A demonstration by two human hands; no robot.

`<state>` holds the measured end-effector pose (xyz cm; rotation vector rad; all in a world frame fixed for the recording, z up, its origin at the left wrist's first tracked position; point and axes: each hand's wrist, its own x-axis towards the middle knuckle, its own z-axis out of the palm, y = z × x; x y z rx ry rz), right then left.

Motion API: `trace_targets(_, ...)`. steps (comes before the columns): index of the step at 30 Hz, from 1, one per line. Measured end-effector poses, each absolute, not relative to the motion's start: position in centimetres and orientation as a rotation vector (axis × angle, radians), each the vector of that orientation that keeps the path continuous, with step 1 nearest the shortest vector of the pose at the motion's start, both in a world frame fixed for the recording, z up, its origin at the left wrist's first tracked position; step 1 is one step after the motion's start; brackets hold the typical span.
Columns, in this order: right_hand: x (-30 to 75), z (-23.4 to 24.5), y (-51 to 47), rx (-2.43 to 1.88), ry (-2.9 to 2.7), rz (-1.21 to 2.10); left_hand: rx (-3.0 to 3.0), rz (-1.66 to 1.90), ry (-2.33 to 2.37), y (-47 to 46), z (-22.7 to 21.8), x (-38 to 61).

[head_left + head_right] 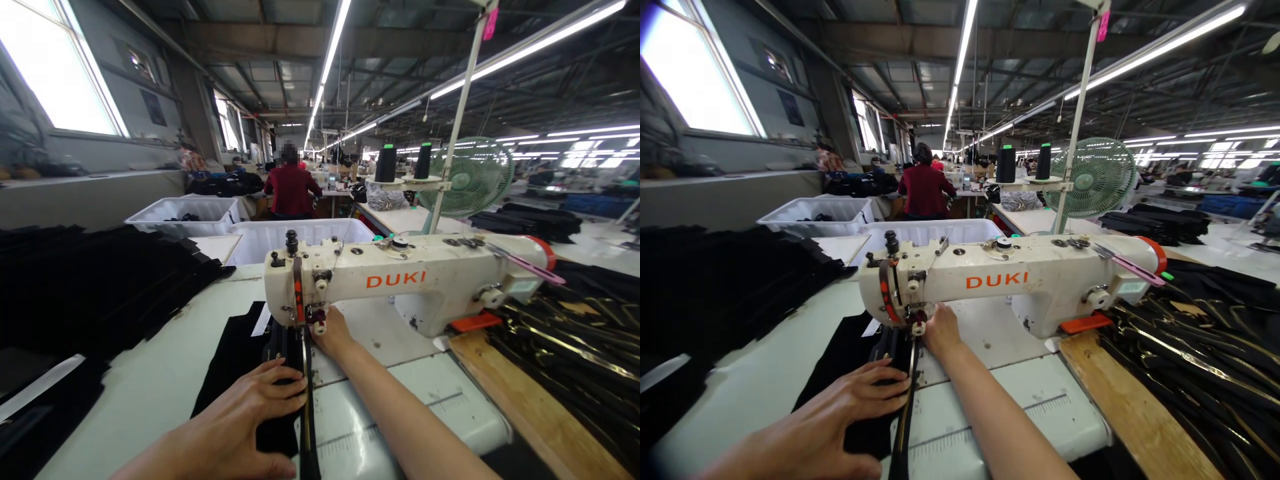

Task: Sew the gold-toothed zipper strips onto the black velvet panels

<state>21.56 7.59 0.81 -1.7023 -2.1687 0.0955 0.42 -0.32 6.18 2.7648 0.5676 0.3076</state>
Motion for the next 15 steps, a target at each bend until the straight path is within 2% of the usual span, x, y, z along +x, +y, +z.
trace_targets(10, 24.4, 0.1, 0.5, -1.059, -2.408, 0.173, 2.821, 0.463, 0.721, -1.8, 6.2, 0.6)
trace_targets(15, 23.9, -0.4, 1.1, -1.062, -2.392, 0.123, 2.897, 0.489, 0.652, -0.5, 5.6, 0.3)
